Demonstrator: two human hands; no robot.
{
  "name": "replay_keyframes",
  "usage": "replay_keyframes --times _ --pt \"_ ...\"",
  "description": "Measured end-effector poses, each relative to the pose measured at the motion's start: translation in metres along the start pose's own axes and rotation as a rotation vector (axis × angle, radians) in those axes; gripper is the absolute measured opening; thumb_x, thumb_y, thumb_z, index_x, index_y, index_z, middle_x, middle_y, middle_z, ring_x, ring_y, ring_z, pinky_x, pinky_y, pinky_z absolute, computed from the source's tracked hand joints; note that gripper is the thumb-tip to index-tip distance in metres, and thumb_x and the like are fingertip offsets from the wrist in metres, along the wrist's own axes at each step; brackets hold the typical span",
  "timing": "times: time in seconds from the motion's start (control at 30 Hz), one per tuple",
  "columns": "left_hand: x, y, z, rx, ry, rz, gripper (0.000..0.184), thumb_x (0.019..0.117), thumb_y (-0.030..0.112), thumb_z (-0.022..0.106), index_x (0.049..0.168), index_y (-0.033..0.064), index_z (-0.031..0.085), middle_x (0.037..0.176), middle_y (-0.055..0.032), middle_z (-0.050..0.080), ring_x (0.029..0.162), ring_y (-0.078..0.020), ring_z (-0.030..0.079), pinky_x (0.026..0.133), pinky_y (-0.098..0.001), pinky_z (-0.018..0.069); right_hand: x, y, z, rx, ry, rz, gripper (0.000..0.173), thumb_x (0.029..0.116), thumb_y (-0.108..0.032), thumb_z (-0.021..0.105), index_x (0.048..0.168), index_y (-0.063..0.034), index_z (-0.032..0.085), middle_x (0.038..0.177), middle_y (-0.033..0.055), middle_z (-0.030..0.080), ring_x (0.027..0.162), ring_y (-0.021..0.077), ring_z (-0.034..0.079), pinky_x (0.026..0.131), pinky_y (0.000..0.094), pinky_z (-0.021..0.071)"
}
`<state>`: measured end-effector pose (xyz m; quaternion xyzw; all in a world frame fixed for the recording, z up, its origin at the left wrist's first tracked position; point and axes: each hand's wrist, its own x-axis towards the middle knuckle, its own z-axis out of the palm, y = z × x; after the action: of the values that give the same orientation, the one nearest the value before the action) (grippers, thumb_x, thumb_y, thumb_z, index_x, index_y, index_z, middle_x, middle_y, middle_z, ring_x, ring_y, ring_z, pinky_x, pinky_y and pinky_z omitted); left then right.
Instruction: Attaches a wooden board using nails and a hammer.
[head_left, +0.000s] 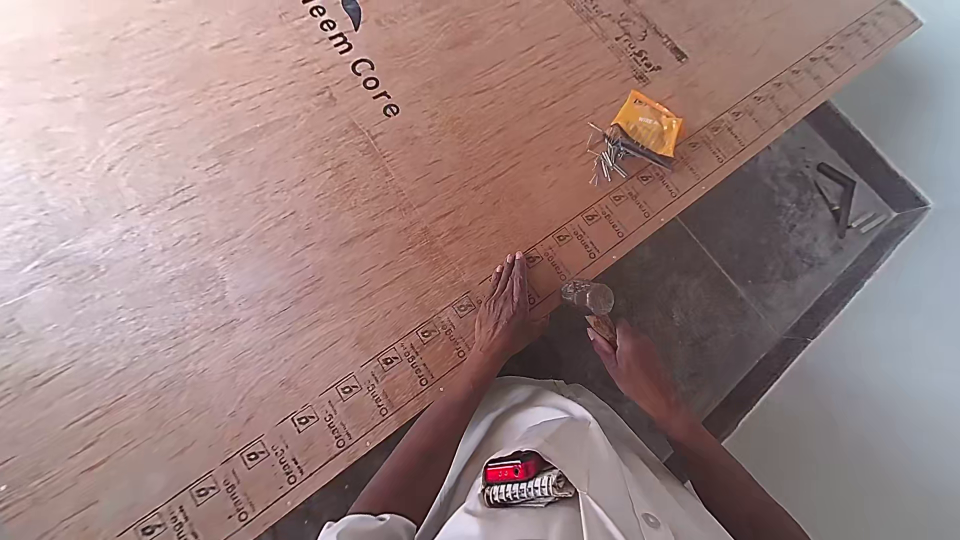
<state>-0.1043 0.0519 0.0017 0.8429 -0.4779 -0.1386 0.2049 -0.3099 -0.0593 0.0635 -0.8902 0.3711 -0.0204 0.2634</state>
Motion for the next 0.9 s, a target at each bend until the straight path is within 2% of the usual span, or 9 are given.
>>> replay_keyframes --times 0.07,0.1,0.17,0.27,0.37,0.57,0.63,0.73,0.9 --pt "0.014 -0.003 0.000 0.015 0.048 0.009 0.111 0.0798 0.050 0.075 0.160 -0.0059 0.023 0.163 -0.0222 0.037 0.156 -0.0285 0.029 0.129 -0.0420 0.0179 0.011 0.002 -0.003 0.017 0.030 0.018 0.062 0.1024 -0.056 0.048 0.093 0.0028 0.064 0.061 0.0090 0.055 0.053 0.0234 0.059 0.049 0.0403 0.0497" --pt "0.001 -0.002 0.001 0.022 -0.006 0.014 0.111 0.0802 0.050 0.075 0.161 -0.0046 0.022 0.164 -0.0212 0.034 0.157 -0.0278 0.025 0.129 -0.0426 0.0153 -0.009 0.001 0.003 0.076 0.035 0.068 0.062 0.1023 -0.055 0.049 0.092 0.0035 0.064 0.059 0.0086 0.054 0.051 0.0221 0.057 0.049 0.0396 0.0484" --pt "0.012 -0.003 0.001 0.057 0.000 0.061 0.109 0.0791 0.053 0.073 0.160 -0.0043 0.028 0.165 -0.0216 0.032 0.157 -0.0302 0.024 0.129 -0.0452 0.0148 -0.018 0.009 0.016 0.222 0.083 0.140 0.062 0.1022 -0.054 0.050 0.092 0.0051 0.064 0.058 0.0073 0.054 0.050 0.0191 0.056 0.049 0.0379 0.0478" --pt "0.031 0.007 0.005 0.075 -0.059 0.105 0.112 0.0802 0.064 0.070 0.159 -0.0049 0.030 0.166 -0.0231 0.028 0.157 -0.0333 0.022 0.129 -0.0469 0.0137 -0.044 0.032 0.038 0.436 0.068 0.300 0.059 0.1029 -0.055 0.049 0.090 0.0009 0.064 0.058 0.0027 0.053 0.049 0.0132 0.055 0.050 0.0336 0.0500" --pt "0.070 0.036 0.016 0.060 -0.138 0.199 0.111 0.0834 0.063 0.070 0.160 -0.0046 0.025 0.169 -0.0232 0.021 0.159 -0.0319 0.015 0.129 -0.0458 0.0092 -0.068 0.050 0.038 0.490 -0.027 0.509 0.054 0.1039 -0.049 0.050 0.094 0.0022 0.065 0.064 0.0057 0.053 0.056 0.0171 0.053 0.056 0.0383 0.0470" --pt "0.146 0.108 0.048 0.197 -0.311 0.337 0.104 0.0928 0.064 0.059 0.164 0.0013 0.017 0.173 -0.0167 0.010 0.161 -0.0270 0.001 0.129 -0.0472 0.0008 -0.119 0.106 0.057 0.617 -0.049 0.749 0.048 0.1035 -0.048 0.054 0.096 -0.0017 0.063 0.061 0.0036 0.052 0.050 0.0156 0.052 0.052 0.0364 0.0481" --pt "0.150 0.113 0.054 0.279 -0.311 0.350 0.093 0.0989 0.056 0.055 0.164 0.0019 0.017 0.173 -0.0164 0.010 0.161 -0.0279 0.003 0.129 -0.0488 0.0020 -0.136 0.123 0.063 0.644 -0.021 0.821 0.047 0.1015 -0.048 0.058 0.093 -0.0021 0.061 0.061 0.0041 0.052 0.049 0.0165 0.052 0.051 0.0373 0.0486" --pt "0.147 0.106 0.059 0.330 -0.226 0.366 0.067 0.1067 0.034 0.045 0.163 0.0042 0.026 0.171 -0.0140 0.022 0.159 -0.0294 0.015 0.129 -0.0482 0.0105 -0.163 0.141 0.071 0.682 0.012 0.922 0.046 0.0985 -0.046 0.064 0.094 0.0001 0.064 0.063 0.0068 0.055 0.052 0.0192 0.054 0.053 0.0411 0.0485" --pt "0.148 0.104 0.067 0.341 -0.156 0.382 0.060 0.1078 0.027 0.039 0.162 0.0031 0.029 0.170 -0.0144 0.025 0.158 -0.0309 0.020 0.129 -0.0485 0.0133 -0.186 0.163 0.056 0.689 0.030 1.069 0.047 0.0979 -0.044 0.065 0.100 0.0031 0.065 0.069 0.0106 0.059 0.058 0.0230 0.058 0.060 0.0458 0.0503"
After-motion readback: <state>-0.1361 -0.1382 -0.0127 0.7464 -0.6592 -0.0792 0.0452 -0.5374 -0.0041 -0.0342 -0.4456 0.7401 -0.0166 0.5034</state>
